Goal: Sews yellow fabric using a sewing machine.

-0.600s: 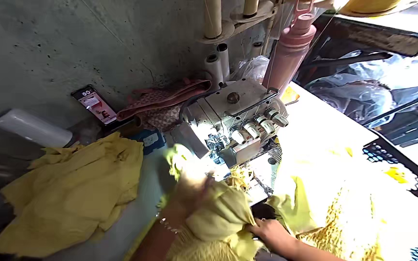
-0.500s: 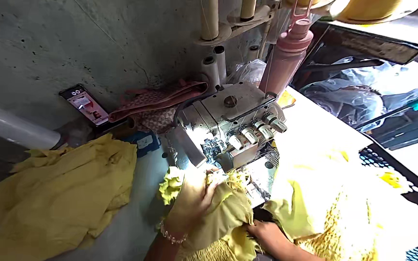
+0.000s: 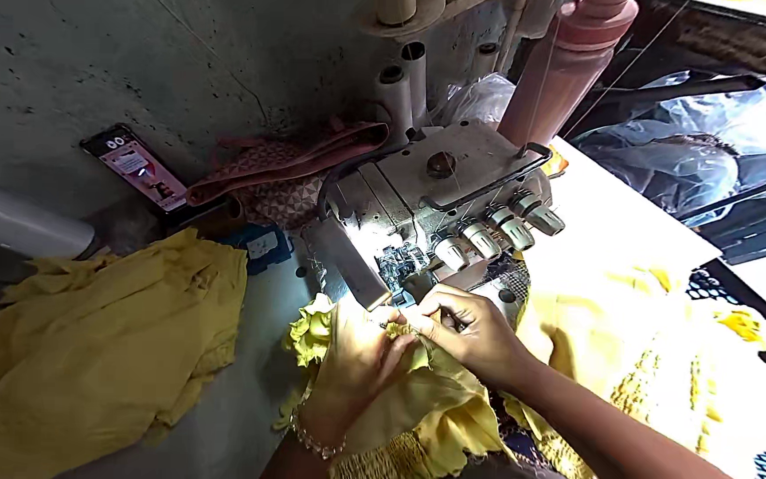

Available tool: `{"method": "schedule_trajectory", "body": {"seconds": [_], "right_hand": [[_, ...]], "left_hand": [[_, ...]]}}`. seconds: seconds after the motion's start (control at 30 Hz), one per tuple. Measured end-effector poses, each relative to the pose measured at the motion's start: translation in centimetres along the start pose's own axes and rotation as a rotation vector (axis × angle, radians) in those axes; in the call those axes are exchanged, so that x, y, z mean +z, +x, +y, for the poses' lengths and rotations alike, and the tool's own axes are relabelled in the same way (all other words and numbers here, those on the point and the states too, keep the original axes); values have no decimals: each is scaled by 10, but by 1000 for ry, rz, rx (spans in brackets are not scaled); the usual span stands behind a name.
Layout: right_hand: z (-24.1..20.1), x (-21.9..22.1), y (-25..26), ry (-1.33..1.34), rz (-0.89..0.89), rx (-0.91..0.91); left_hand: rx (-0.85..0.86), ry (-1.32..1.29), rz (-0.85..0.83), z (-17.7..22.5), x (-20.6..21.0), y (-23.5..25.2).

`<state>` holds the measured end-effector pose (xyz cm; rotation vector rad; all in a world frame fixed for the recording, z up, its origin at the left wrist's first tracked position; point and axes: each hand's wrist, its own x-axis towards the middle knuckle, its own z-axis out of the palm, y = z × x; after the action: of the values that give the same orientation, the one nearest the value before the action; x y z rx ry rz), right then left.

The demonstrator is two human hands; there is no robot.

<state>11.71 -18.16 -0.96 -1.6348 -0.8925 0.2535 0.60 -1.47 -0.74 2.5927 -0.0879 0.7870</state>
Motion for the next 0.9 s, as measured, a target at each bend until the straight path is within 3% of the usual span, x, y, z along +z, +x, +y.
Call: {"method": "schedule_trajectory", "body": {"seconds": [0.17,0.4,0.6,0.8,0.9], "right_hand": [[2,-7,-1,370,34,342],[-3,-5,-6,228,96,158],[-9,-1,-9,458,-32,267],[-1,1,-13,-40,45,-34],[1,-5,-10,77,67,20]], "left_hand": [[75,284,147,7,2,-11],[134,220,109,21,-4,-20],[-22,10,35,12,-1,-14],[41,17,-7,14,-3,-4],[42,-63,-13,4,-7,-6]]}}
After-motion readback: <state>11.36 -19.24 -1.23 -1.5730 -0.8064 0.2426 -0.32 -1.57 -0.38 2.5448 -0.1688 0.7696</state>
